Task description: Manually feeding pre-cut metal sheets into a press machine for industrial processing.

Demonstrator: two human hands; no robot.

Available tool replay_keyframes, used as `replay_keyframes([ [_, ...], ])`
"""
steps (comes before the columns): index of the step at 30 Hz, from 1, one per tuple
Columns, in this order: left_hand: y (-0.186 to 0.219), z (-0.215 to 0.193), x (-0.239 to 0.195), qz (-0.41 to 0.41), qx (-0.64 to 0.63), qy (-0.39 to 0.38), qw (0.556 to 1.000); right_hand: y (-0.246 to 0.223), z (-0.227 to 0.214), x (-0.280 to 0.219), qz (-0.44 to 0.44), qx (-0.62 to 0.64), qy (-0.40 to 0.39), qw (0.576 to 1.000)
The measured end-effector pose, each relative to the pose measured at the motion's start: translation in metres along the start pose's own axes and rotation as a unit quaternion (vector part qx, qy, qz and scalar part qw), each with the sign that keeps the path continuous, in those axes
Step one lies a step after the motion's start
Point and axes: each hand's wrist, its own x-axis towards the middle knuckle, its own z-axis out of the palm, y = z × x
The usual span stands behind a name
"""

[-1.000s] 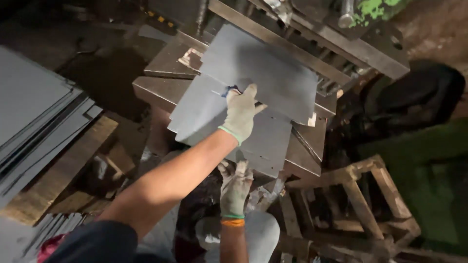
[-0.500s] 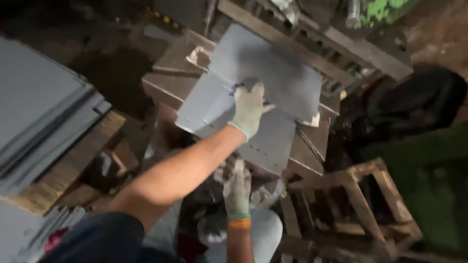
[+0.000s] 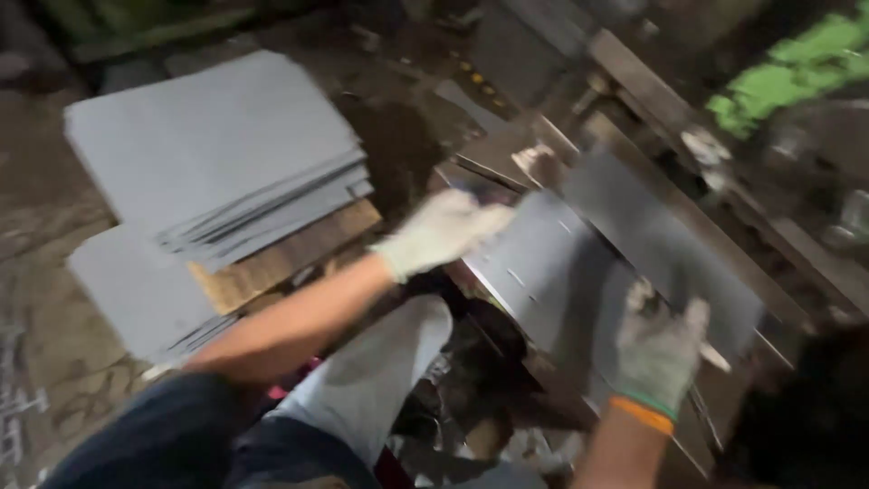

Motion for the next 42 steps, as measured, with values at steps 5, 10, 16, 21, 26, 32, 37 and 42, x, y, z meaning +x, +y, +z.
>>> replay_keyframes([
  [5,0.054,-0.145,-0.146,0.012,0.796,0.386,0.466,0.006,-0.008,0.022,0.047,0.1,-0.031,0.993],
  [10,0.012,-0.154,-0.174,0.084,0.88,0.312,0.348,0.011,-0.014,0.03,0.08,0.144,0.037,0.986],
  [16,0.096,-0.066,-0.172,0.165,0.733,0.357,0.555,0.032,-0.008,-0.048,0.026,0.04,0.12,0.992],
  [21,0.161,0.034,-0.14,0.218,0.336,0.316,0.86,0.08,-0.049,-0.143,-0.028,0.157,-0.119,0.98],
  [26,0.062,0.057,-0.057,0.104,-0.081,0.195,0.972,0.094,-0.054,-0.204,0.108,-0.083,0.045,0.99],
  [32,-0.077,0.146,0.107,0.06,-0.224,0.097,0.968,0.07,0.019,-0.224,0.062,-0.049,0.185,0.98],
  [37,-0.079,0.183,0.131,-0.034,-0.219,0.197,0.955,0.078,0.005,-0.223,-0.002,0.002,0.096,0.995],
  [42,-0.092,0.183,0.132,-0.042,-0.227,0.205,0.951,0.088,-0.016,-0.236,0.009,0.005,0.08,0.997],
])
